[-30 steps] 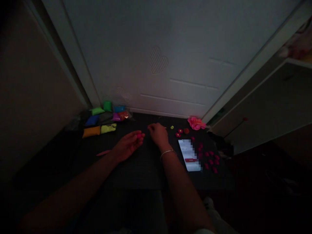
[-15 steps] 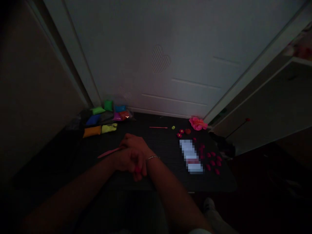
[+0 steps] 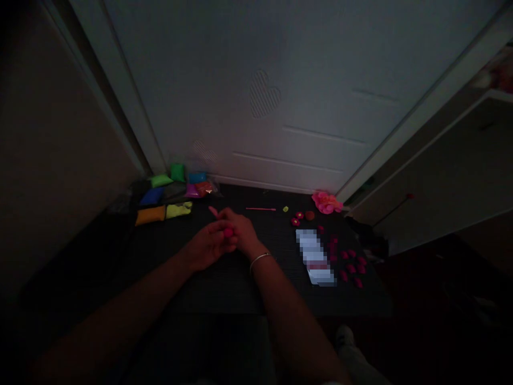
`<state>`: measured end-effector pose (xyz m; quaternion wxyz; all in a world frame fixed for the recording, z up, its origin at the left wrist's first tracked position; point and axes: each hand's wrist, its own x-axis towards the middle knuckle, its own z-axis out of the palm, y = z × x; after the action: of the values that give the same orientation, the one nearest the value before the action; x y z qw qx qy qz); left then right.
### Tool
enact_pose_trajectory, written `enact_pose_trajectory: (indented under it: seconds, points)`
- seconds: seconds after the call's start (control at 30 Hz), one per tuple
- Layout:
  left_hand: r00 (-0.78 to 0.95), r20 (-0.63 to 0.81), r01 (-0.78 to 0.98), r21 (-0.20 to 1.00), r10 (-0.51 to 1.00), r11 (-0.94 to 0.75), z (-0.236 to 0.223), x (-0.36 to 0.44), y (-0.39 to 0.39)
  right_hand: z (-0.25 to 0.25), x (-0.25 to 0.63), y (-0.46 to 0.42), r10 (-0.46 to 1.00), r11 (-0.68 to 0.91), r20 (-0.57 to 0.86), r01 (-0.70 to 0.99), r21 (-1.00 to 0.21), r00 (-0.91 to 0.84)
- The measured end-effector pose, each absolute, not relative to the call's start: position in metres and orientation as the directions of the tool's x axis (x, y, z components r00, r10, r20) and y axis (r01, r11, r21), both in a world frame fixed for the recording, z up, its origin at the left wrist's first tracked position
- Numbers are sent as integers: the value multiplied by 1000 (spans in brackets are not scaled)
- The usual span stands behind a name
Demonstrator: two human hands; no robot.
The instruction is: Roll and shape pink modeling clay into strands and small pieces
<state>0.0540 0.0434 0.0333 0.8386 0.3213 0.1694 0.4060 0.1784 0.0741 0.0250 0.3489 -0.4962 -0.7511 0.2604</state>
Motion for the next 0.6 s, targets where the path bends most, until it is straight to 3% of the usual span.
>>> enact_pose_trajectory:
  seconds: [0.1,0.23,0.47,0.6]
  points:
    - [478,-55,-638,664,877,390,32,58,48,33,196,78,951,309,270,460,-832,-150]
    - [381,-71,-646,693,922,320,31,63,51,38,213,74,956,290,292,181,-940,-16]
    - [296,-85,-600,759,951,255,26,67,53,46,225,64,881,369,357,20,-929,310]
    - [296,-104,-590,762,949,267,25,68,54,49,220,60,840,456,412,-47,-889,353]
